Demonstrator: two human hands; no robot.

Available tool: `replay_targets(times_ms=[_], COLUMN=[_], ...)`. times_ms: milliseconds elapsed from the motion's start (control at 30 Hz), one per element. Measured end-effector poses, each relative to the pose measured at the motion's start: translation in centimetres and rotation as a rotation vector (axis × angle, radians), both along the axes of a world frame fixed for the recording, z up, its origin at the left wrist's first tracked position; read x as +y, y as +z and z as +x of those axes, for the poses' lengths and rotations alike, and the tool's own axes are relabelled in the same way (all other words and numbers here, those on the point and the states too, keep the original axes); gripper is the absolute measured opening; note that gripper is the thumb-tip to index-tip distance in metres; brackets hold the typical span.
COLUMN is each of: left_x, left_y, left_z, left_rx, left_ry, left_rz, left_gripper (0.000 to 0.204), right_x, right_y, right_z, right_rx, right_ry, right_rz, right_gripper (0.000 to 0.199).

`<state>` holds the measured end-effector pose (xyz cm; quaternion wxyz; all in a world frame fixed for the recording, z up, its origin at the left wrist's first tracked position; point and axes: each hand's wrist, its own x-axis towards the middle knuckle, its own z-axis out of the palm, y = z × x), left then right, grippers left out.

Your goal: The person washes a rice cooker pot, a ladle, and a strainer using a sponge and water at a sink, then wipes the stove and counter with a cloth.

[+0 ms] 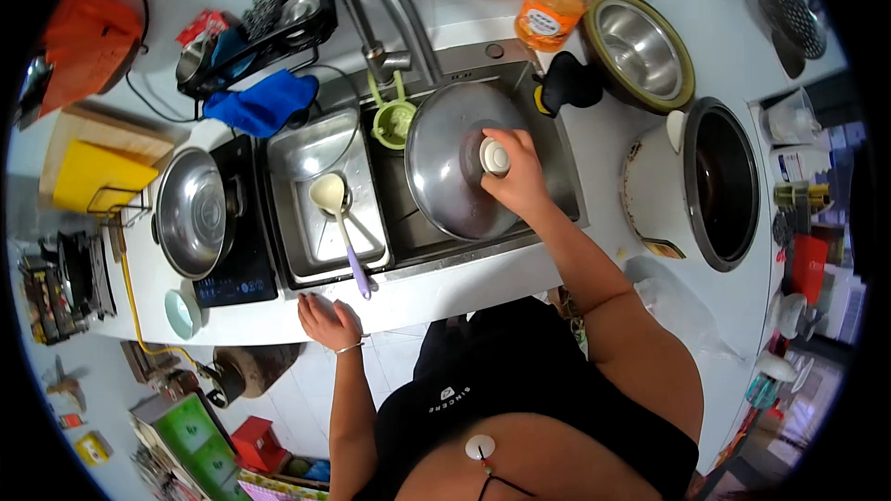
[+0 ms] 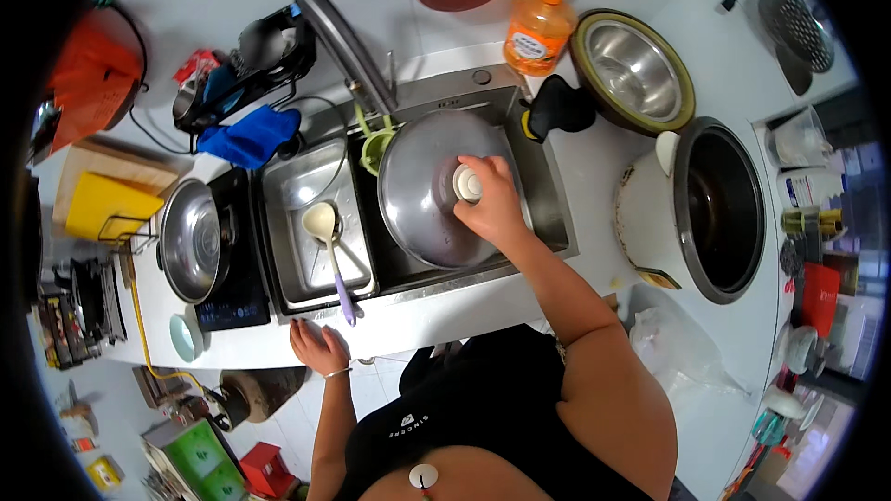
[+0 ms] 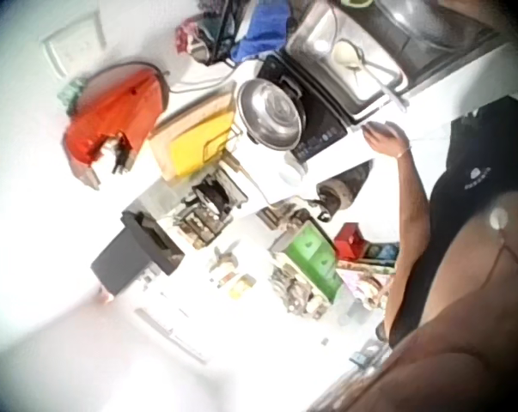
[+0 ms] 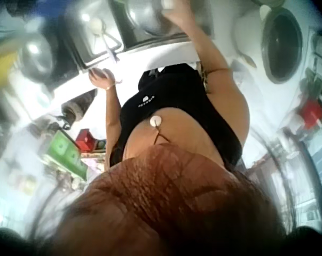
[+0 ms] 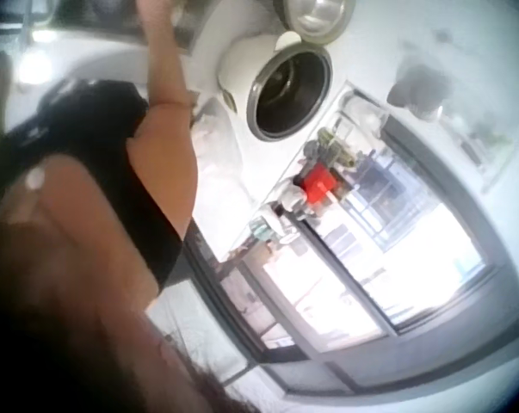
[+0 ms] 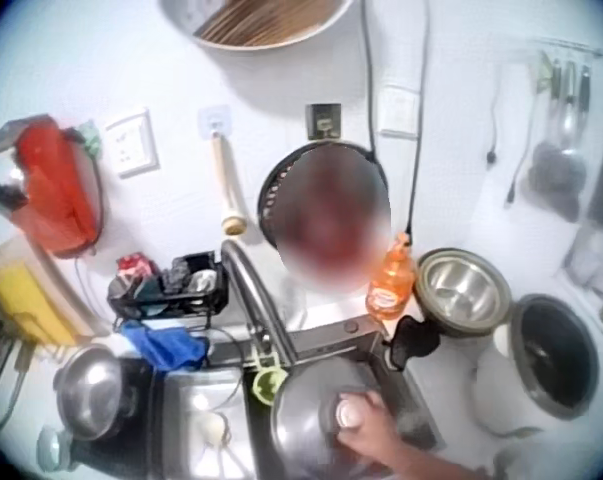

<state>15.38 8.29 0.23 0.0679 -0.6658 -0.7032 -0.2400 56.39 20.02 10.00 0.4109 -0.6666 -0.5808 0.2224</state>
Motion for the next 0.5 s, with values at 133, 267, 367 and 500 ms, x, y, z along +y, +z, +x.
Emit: replay_targets(times_ms=[133, 267, 367, 500], left_x=[0.0, 0.5, -0.1, -0.6], left_y=[-0.4, -0.4, -2.6, -1.3], left_z=[-0.2, -0.1, -1.2, -0.7], left_rx=[0.021, 0.064, 0.073, 0.083], left_ry=[0.015, 0.001, -0.034, 0.003], left_rz=[-0.018, -0.064, 0.031, -0.013], left_gripper=[0.052, 0.055, 0.055, 0.055], right_x=[-1.0, -2.6, -4.3, -6.3], right_y=[1.4, 3.7, 6.1, 13.3], right_z=[1.4, 3.3, 5.2, 7.0], right_rx=[-0.283, -0.438, -0.496, -0.561], right_ry=[-0.073, -0.075, -0.085, -0.177], right_rz=[0.123, 0.134, 0.197, 0.181], right_gripper=[0.062, 0.062, 0.06, 0.059])
